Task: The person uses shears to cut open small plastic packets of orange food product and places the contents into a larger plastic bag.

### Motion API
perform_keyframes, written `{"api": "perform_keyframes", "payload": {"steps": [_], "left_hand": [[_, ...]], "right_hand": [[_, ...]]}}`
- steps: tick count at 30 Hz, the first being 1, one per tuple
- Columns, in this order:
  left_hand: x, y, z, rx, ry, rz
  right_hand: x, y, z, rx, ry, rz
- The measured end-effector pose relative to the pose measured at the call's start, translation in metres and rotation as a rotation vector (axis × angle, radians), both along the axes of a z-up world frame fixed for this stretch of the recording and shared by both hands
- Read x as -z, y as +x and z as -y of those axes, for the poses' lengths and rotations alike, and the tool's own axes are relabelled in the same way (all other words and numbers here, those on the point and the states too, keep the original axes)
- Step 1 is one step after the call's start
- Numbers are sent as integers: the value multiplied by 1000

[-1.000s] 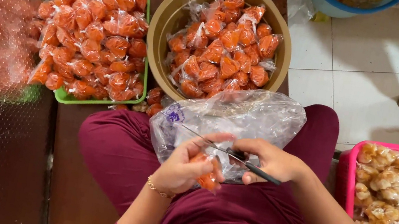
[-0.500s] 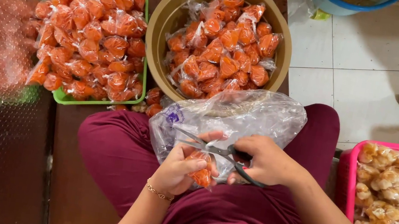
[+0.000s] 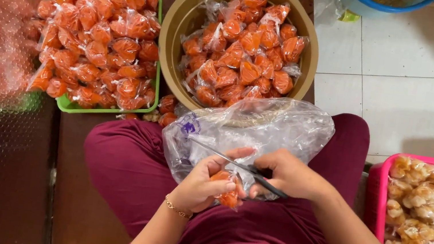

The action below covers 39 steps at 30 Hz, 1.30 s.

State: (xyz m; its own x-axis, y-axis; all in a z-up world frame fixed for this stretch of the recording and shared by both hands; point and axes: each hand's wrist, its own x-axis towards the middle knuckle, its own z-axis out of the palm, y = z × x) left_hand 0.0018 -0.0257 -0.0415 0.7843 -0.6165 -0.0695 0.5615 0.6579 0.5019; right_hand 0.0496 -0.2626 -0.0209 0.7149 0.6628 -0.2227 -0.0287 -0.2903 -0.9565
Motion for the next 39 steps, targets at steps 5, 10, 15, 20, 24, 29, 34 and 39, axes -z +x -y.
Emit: {"api": "perform_keyframes", "payload": {"steps": [5, 10, 15, 20, 24, 29, 34, 39], "left_hand": [[23, -2, 1, -4, 394, -116], [64, 3, 4, -41, 601, -379], [31, 4, 5, 38, 702, -199], [-25, 1, -7, -2, 1100, 337], [-40, 5, -34, -96, 1257, 445], [-41, 52, -82, -526, 817, -33], [54, 123, -172, -926, 276, -707], [120, 174, -231, -1227, 42, -550]], "right_hand": [[-21, 21, 1, 184, -120, 162], [-3, 62, 8, 461, -345, 363], [49, 114, -1, 563, -559, 383], [89, 143, -28, 509, -724, 422], [89, 136, -36, 604, -695, 428], [64, 122, -13, 1022, -6, 357], [41, 112, 14, 1158, 516, 177], [42, 79, 16, 1169, 545, 80]]}}
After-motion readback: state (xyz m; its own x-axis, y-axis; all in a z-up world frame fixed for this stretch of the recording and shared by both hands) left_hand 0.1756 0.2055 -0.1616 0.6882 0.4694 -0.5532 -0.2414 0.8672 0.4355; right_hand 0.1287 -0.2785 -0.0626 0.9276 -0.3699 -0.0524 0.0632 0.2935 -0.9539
